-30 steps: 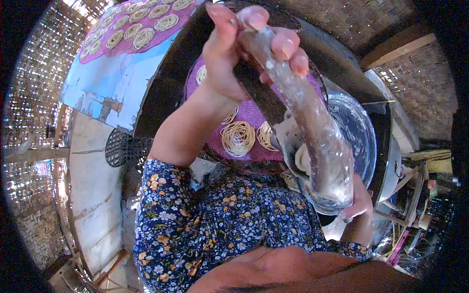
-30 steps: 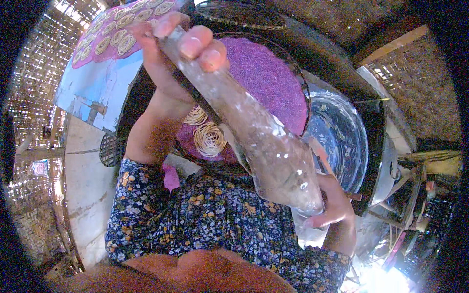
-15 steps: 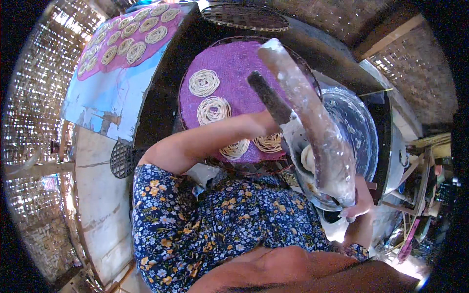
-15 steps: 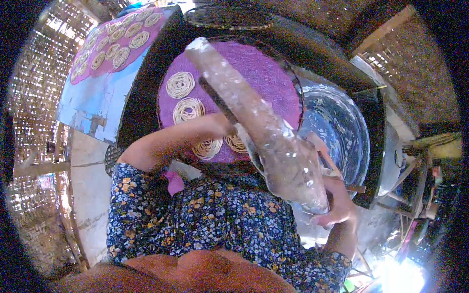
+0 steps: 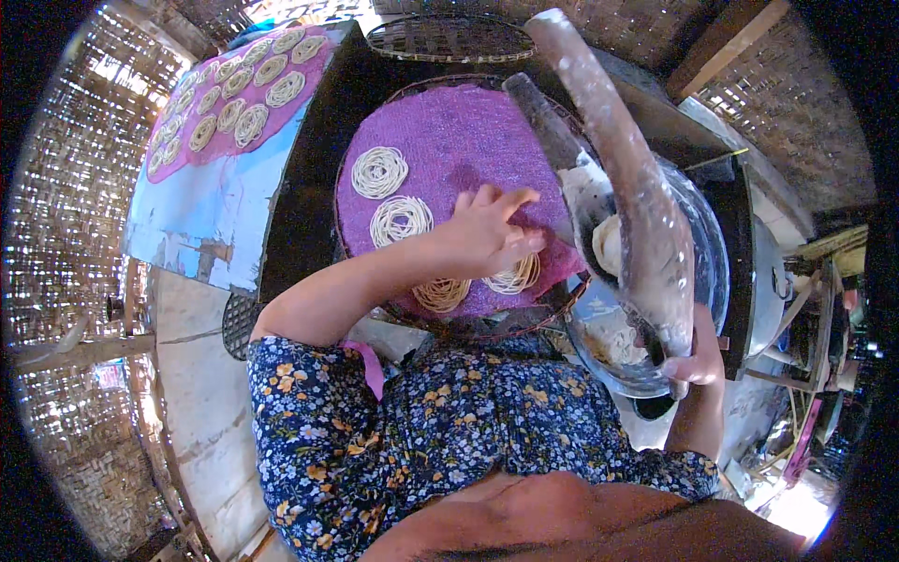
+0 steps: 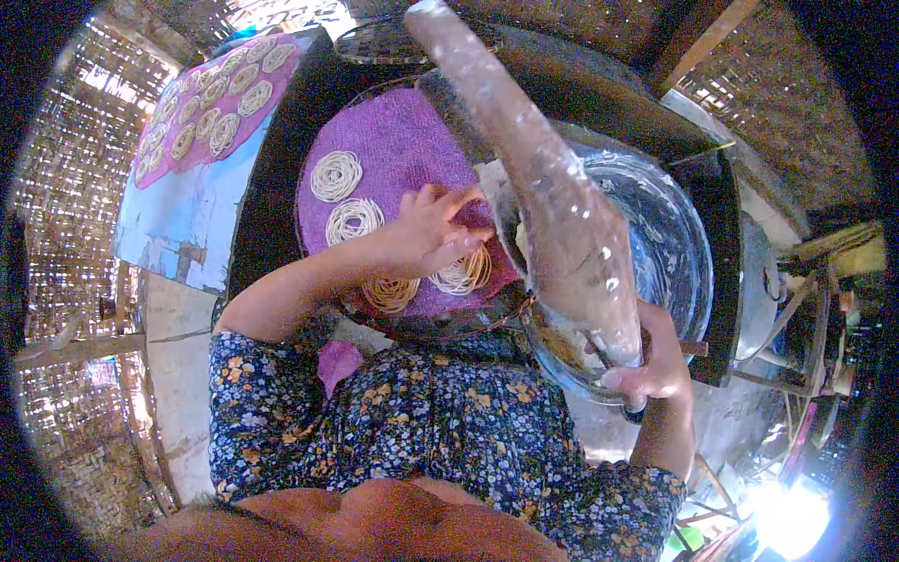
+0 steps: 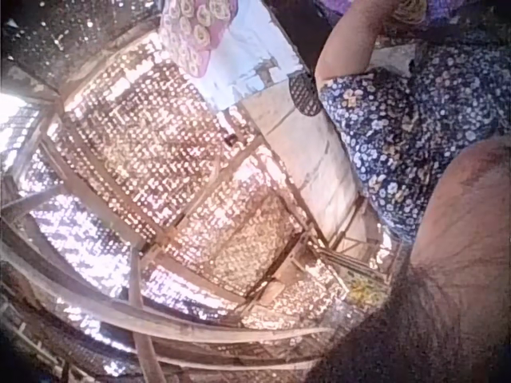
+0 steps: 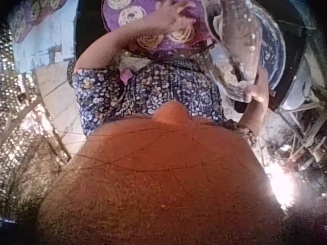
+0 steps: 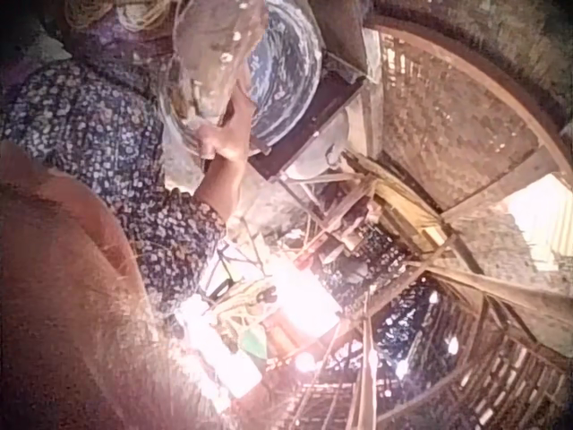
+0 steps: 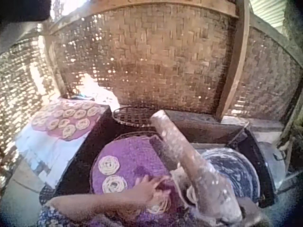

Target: The person uses a handheld extruder tool to shape dough into concentric spiral patterns on a circular tray lined with purple cloth.

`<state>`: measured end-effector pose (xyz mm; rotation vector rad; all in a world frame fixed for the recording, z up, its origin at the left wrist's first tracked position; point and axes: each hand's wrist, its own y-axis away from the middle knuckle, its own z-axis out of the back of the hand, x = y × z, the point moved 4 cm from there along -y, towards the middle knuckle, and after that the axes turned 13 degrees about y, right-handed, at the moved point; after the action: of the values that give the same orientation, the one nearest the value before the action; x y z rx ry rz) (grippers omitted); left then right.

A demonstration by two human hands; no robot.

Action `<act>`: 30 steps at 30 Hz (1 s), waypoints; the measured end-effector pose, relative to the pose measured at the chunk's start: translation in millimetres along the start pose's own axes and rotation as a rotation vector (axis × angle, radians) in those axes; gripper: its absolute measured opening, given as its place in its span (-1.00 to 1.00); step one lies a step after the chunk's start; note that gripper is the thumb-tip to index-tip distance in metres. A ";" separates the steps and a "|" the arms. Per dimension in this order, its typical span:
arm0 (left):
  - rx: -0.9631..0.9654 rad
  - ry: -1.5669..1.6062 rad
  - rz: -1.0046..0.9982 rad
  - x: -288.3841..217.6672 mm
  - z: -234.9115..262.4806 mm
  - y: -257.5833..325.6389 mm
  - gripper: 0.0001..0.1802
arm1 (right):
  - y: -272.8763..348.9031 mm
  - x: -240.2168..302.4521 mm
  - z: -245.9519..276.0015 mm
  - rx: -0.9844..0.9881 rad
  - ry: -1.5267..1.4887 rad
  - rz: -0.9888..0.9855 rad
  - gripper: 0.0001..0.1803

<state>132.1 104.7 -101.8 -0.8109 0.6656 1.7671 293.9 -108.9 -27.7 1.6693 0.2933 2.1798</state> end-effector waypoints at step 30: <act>-0.266 2.058 -0.908 63.1 152.6 -17.6 -0.45 | -120.7 27.1 -26.7 0.330 0.238 0.039 -0.34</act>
<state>101.6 261.9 -58.0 -2.4988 0.9446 -0.3414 282.6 13.5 -57.7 1.5814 0.7259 2.4682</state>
